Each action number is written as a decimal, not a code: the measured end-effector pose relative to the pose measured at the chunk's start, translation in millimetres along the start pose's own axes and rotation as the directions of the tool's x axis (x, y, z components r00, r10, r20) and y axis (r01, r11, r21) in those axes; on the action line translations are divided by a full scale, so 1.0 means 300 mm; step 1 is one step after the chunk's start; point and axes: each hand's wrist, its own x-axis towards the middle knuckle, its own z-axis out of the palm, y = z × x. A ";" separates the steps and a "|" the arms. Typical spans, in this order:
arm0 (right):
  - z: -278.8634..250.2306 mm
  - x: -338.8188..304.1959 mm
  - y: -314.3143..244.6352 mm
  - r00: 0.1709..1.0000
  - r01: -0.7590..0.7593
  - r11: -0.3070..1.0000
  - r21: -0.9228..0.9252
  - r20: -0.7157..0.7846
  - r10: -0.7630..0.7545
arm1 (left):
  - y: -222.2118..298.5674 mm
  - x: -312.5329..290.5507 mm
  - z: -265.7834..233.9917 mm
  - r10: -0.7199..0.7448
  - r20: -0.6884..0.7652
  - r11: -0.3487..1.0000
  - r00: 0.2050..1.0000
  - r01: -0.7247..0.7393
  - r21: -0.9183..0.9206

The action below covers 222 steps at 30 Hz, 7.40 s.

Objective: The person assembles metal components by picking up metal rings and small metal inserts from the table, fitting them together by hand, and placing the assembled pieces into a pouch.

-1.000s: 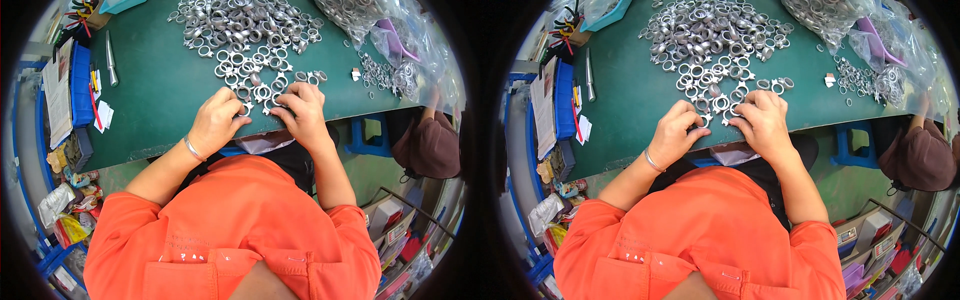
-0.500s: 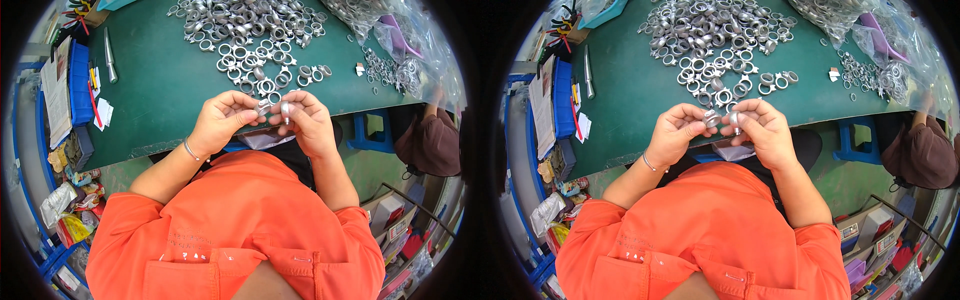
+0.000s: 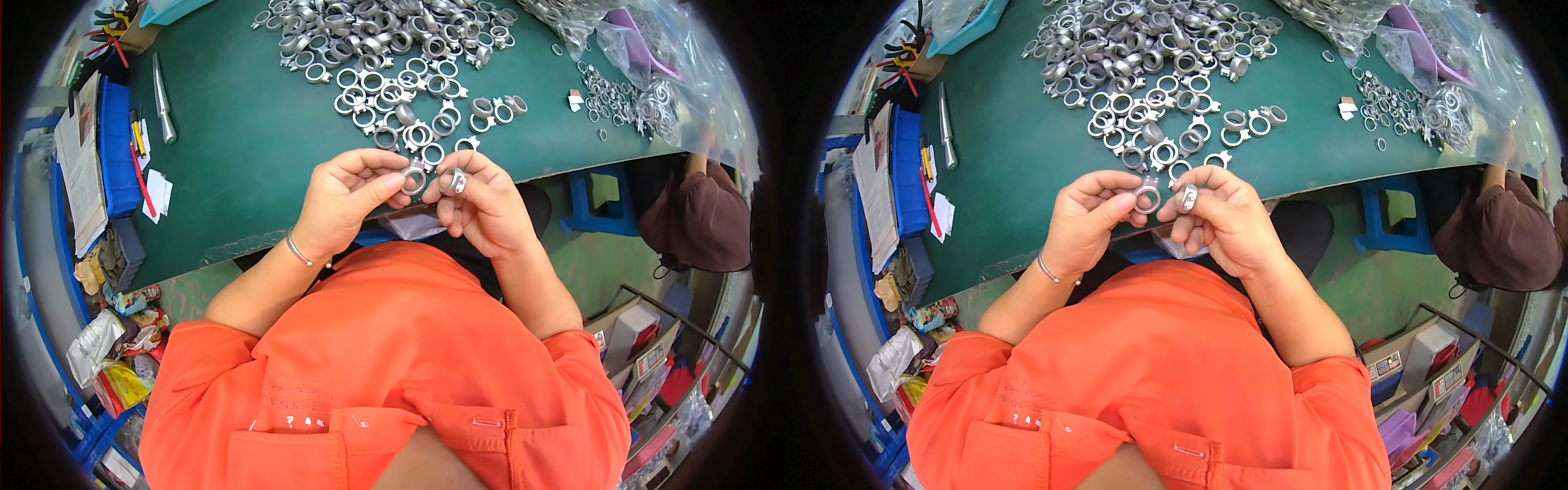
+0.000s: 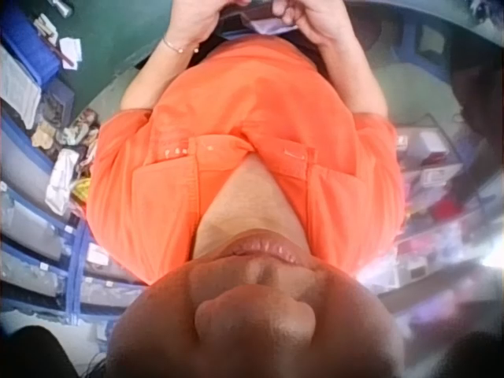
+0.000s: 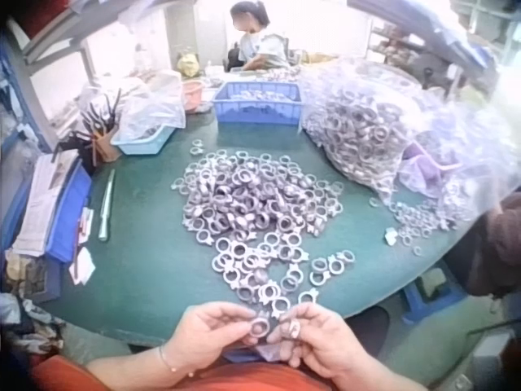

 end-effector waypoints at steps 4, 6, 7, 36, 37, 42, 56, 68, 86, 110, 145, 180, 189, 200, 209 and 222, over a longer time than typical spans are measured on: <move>-0.016 -0.034 0.016 0.988 0.157 0.946 -0.285 0.039 -0.152 | -0.009 0.000 0.001 -0.003 0.031 1.000 1.000 0.003 0.010; -0.029 -0.066 0.029 0.932 0.341 0.723 -0.601 0.118 -0.342 | -0.012 -0.001 0.002 0.002 0.030 1.000 1.000 -0.002 0.010; -0.046 -0.074 0.029 0.910 0.374 0.593 -0.713 0.160 -0.382 | -0.013 -0.002 0.004 0.011 0.030 1.000 0.999 -0.011 0.010; -0.070 -0.051 0.039 0.947 0.306 0.940 -0.151 0.156 -0.283 | -0.062 0.011 0.019 0.223 0.016 0.934 0.975 -0.218 0.283; -0.084 -0.063 0.037 0.946 0.306 0.940 -0.151 0.156 -0.283 | -0.059 0.012 0.014 0.222 0.001 0.933 0.975 -0.212 0.292; -0.098 -0.107 0.017 0.821 0.481 0.294 -0.826 0.306 -0.482 | -0.023 0.035 0.003 0.385 0.000 0.723 0.923 -0.302 0.621; -0.074 -0.008 -0.029 0.811 0.366 0.158 -0.917 0.230 -0.538 | -0.016 0.072 0.046 0.475 0.362 0.262 0.802 -0.521 0.812; -0.074 -0.039 -0.010 0.933 0.331 0.937 -0.113 0.191 -0.307 | -0.026 0.030 0.045 0.079 0.029 0.980 0.996 -0.083 0.180; 0.015 -0.033 0.065 0.750 0.527 0.259 -0.809 0.300 -0.589 | -0.047 0.013 0.081 0.025 -0.061 0.975 0.998 -0.011 0.222; -0.042 -0.066 0.054 0.845 0.520 0.561 -0.645 0.291 -0.448 | -0.025 0.005 0.036 0.210 -0.050 0.949 0.976 -0.191 0.251; -0.063 0.022 -0.085 0.990 0.116 0.900 -0.420 -0.027 -0.140 | 0.020 0.034 0.045 0.111 -0.062 0.950 0.992 -0.088 0.299; -0.103 -0.074 -0.020 0.780 0.571 0.123 -0.812 0.490 -0.389 | 0.010 0.052 -0.014 0.498 0.198 0.468 0.845 -0.454 0.758; -0.024 0.119 -0.073 0.589 0.372 -0.351 -0.859 0.511 -0.626 | 0.041 0.174 0.039 0.495 0.338 0.016 0.800 -0.397 0.918; -0.106 0.049 -0.005 0.772 0.534 0.379 -0.755 0.254 -0.582 | 0.034 0.085 0.012 0.494 0.146 0.421 0.857 -0.383 0.822; -0.088 0.044 0.028 0.829 0.509 0.860 -0.026 0.282 -0.482 | -0.024 0.044 0.016 0.212 0.151 0.977 0.966 -0.207 -0.047; -0.112 -0.101 -0.023 0.809 0.520 0.039 -0.853 0.477 -0.342 | -0.009 0.032 0.035 0.002 -0.009 0.999 1.000 -0.002 -0.042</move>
